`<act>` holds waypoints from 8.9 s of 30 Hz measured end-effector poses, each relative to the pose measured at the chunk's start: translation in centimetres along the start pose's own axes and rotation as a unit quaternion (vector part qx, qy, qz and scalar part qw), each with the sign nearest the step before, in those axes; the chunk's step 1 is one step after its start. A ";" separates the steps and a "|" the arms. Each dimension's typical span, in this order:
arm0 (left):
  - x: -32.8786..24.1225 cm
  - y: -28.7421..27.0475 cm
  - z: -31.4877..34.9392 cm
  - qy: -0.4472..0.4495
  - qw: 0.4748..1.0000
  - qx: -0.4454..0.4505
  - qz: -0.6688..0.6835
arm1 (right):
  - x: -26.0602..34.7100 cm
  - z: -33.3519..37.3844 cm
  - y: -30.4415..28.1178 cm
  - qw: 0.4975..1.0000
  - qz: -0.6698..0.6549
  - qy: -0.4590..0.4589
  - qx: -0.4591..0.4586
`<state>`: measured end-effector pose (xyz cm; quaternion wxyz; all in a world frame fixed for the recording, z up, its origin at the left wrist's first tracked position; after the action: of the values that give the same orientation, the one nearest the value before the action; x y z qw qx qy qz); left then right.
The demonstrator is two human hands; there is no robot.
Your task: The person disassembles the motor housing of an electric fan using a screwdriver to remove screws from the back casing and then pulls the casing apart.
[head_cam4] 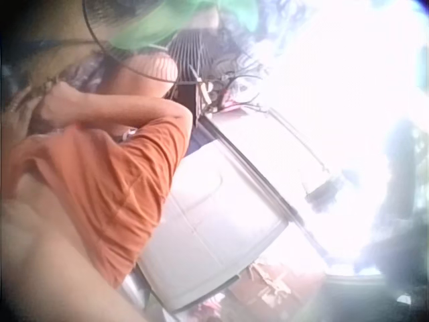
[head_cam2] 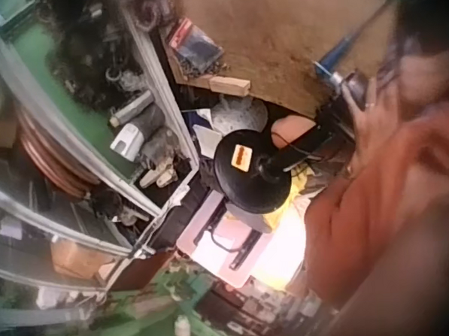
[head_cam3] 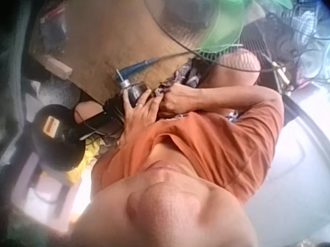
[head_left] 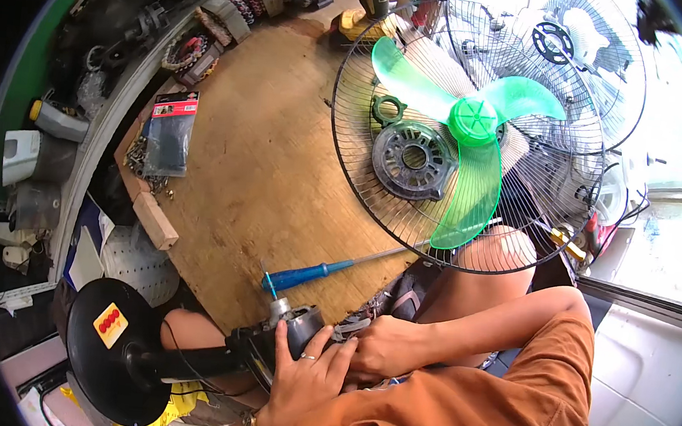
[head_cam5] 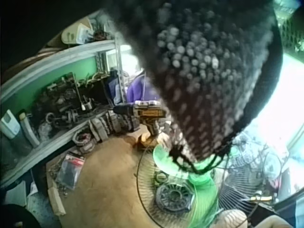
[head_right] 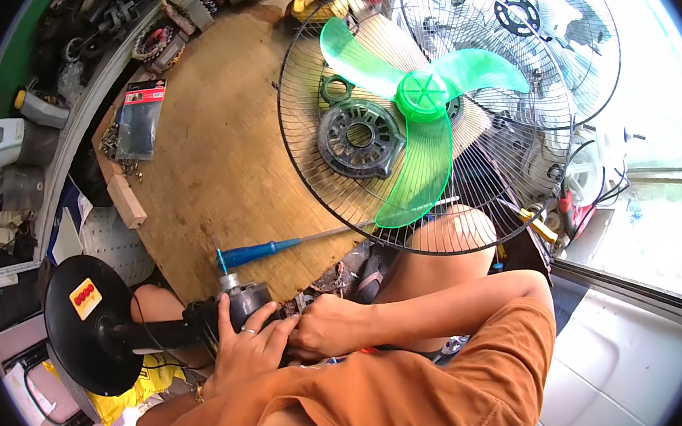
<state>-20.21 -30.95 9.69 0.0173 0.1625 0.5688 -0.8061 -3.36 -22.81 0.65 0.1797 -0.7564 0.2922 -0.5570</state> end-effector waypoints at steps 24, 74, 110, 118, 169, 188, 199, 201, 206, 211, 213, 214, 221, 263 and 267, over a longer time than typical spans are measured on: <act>0.8 -1.7 -1.1 0.030 0.999 -0.039 0.007 | 3.8 2.4 -9.8 0.963 0.198 0.151 -0.104; -10.9 3.0 -41.6 -0.159 0.715 0.024 0.681 | -3.2 31.5 -28.5 0.430 0.347 0.264 -0.791; -8.7 -0.5 -31.7 -0.121 0.817 0.231 0.514 | 3.0 38.5 11.0 0.417 0.168 0.441 -0.777; -6.7 -6.6 -17.7 0.051 0.967 0.104 0.228 | 3.5 35.7 18.6 0.545 0.310 0.556 -0.546; -0.5 1.8 3.8 -0.004 0.964 -0.267 0.002 | 4.2 29.3 -10.6 0.574 0.259 0.117 -0.768; -15.3 8.4 -2.6 0.136 0.785 0.095 0.597 | 13.8 23.5 -7.8 0.550 0.402 0.411 -0.606; -12.1 7.4 -0.3 0.155 0.911 -0.159 0.348 | 13.0 8.4 7.1 0.704 -0.098 0.210 -0.671; -11.5 8.2 0.2 0.194 0.910 -0.154 0.334 | 13.0 6.0 8.1 0.650 -0.122 0.172 -0.731; -10.4 10.2 1.8 0.191 0.914 -0.173 0.314 | 12.7 5.8 8.3 0.612 -0.262 0.231 -0.709; -7.9 7.9 3.9 0.147 0.949 -0.014 0.279 | 14.9 7.8 9.0 0.652 -0.303 0.283 -0.635; -6.2 6.9 5.0 0.174 0.970 -0.028 0.169 | 17.6 7.2 6.9 0.612 -0.470 0.256 -0.583; -4.9 6.1 5.3 0.173 0.970 -0.027 0.171 | 17.5 7.5 7.2 0.611 -0.470 0.257 -0.582; 1.9 0.4 5.1 0.062 0.973 -0.216 -0.053 | 16.0 8.0 10.9 0.664 -0.411 0.454 -0.428; 9.8 3.5 4.8 -0.076 0.967 -0.242 0.007 | 5.0 -0.9 15.0 0.615 -0.433 0.250 -0.610; 9.0 4.2 3.9 -0.077 0.953 -0.292 -0.024 | 3.2 -2.9 12.2 0.521 -0.469 0.212 -0.681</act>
<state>-28.81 -34.56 4.52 0.0882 0.0740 0.7800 -0.6151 -8.36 -34.10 -3.36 -0.7446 -0.5357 0.2143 -0.3356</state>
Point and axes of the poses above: each hand's wrist, its own z-axis away from the middle knuckle, its own y-axis out of the palm, x = y × z, the point moved 1 cm from there along -z, towards the middle knuckle, and after that the axes turned 9 degrees about -y, right-handed, at the moved point
